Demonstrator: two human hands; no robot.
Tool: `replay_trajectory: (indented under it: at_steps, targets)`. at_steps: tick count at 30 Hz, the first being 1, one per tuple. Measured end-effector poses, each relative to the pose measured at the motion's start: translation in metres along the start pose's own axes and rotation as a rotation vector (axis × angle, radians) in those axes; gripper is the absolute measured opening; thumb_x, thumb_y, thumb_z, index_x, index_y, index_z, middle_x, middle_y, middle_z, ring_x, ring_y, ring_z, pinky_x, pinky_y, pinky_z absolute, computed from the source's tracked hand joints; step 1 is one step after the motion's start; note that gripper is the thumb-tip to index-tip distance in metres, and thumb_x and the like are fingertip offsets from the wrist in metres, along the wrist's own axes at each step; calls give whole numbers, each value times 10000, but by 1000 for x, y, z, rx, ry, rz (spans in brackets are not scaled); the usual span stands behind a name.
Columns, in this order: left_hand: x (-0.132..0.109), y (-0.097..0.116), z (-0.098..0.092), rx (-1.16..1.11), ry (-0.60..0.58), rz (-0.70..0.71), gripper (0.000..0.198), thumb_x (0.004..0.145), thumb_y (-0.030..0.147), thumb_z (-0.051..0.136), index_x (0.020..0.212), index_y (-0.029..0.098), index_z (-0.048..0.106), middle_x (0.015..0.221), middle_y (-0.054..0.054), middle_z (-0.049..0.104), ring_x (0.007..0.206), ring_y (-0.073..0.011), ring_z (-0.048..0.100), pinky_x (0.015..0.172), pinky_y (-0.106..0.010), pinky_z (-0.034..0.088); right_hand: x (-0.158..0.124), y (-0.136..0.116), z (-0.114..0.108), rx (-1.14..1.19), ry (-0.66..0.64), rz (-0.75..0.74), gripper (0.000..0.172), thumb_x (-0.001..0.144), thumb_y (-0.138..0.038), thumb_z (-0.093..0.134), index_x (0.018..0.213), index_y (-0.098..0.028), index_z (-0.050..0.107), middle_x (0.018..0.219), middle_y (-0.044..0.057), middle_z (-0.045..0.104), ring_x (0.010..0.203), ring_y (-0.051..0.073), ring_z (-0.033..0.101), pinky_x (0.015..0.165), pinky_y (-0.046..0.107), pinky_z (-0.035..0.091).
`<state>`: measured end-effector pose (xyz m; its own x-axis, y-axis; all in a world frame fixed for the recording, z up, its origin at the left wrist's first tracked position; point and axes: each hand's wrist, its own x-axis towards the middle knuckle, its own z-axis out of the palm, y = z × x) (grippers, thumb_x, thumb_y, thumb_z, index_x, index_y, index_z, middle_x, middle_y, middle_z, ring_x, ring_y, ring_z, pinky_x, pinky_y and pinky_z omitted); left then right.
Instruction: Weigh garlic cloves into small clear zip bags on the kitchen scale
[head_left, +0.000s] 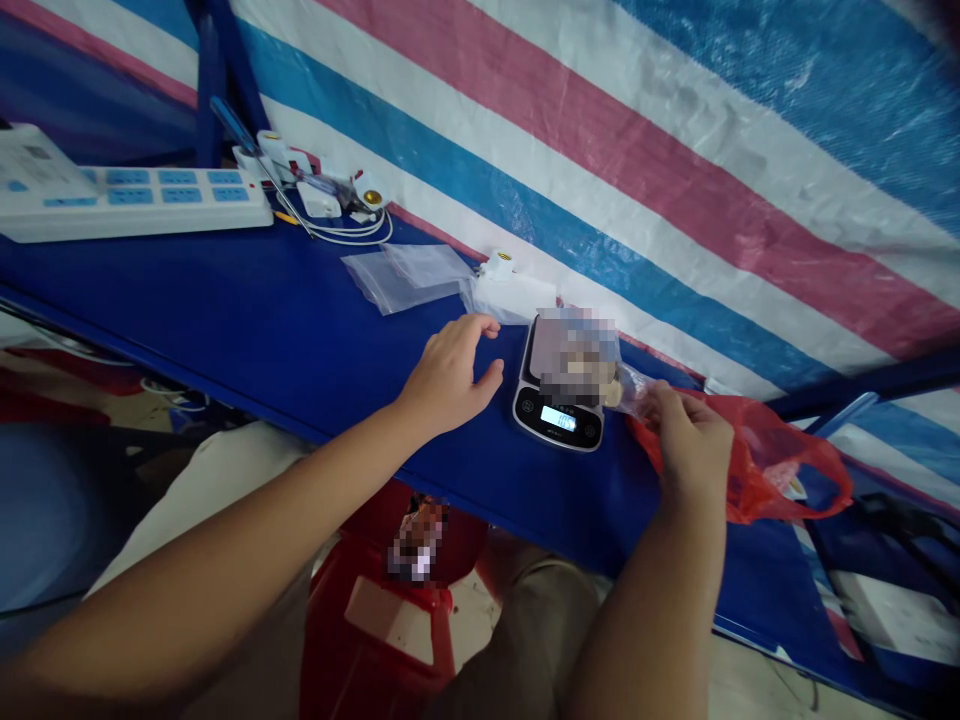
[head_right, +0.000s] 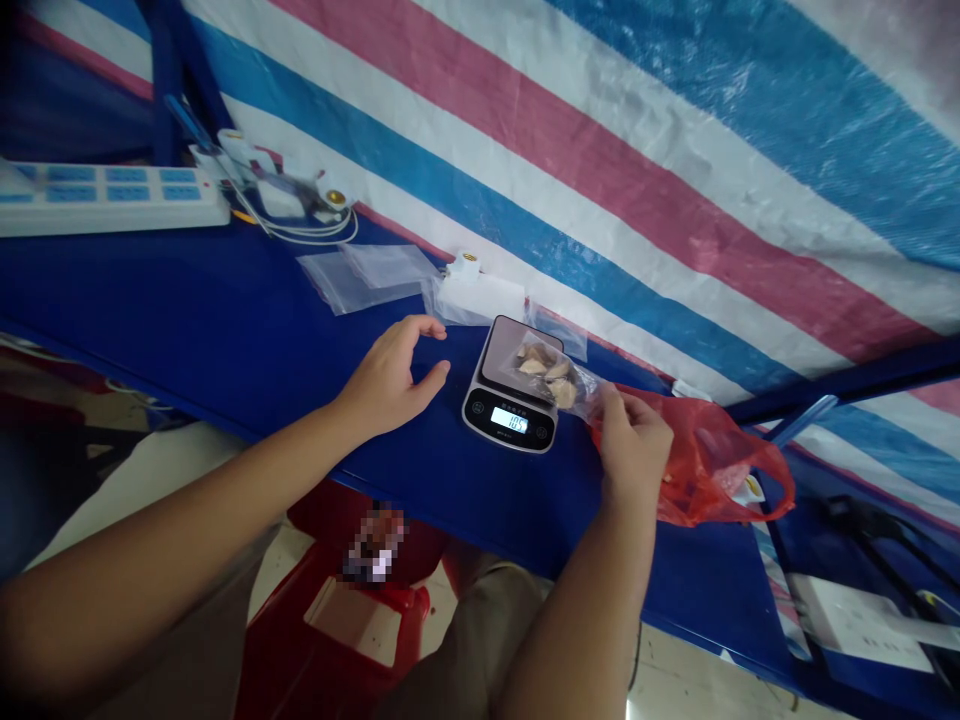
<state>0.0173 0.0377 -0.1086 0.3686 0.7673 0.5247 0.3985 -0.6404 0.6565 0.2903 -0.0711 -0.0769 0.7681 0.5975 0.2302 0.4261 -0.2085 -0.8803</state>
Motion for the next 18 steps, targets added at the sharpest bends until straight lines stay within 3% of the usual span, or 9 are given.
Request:
replay_trajectory:
  at_steps: [5, 10, 14, 18]
  targets:
    - [0, 1, 0, -25, -6, -12, 318, 891, 206, 556, 1199, 215, 476, 1232, -100, 631, 1202, -247, 594, 1019, -435, 455, -9, -12, 24, 111, -57, 7, 264, 692, -399, 786, 755, -165, 679, 682, 9, 665, 638, 153, 608, 600, 267, 474]
    - [1, 1, 0, -52, 0, -4, 328, 884, 192, 564, 1199, 205, 474, 1201, -97, 639, 1188, -237, 610, 1004, -424, 471, -10, -12, 29, 168, -61, -27, 294, 790, -443, 710, 720, -187, 584, 615, -45, 564, 561, 101, 501, 546, 233, 397]
    - [1, -1, 1, -57, 11, 15, 326, 887, 188, 566, 1199, 208, 475, 1182, -88, 643, 1170, -230, 618, 1000, -415, 480, -14, -19, 31, 314, -81, 46, 279, 804, -452, 712, 792, -198, 597, 695, -28, 629, 610, 117, 575, 586, 243, 454]
    - [0, 0, 1, -71, 6, -8, 336, 885, 198, 576, 1206, 213, 478, 1179, -84, 657, 1136, -228, 631, 984, -411, 489, -20, -28, 35, 505, -185, 49, 233, 827, -420, 713, 831, -217, 598, 881, 32, 727, 760, 179, 681, 705, 325, 556]
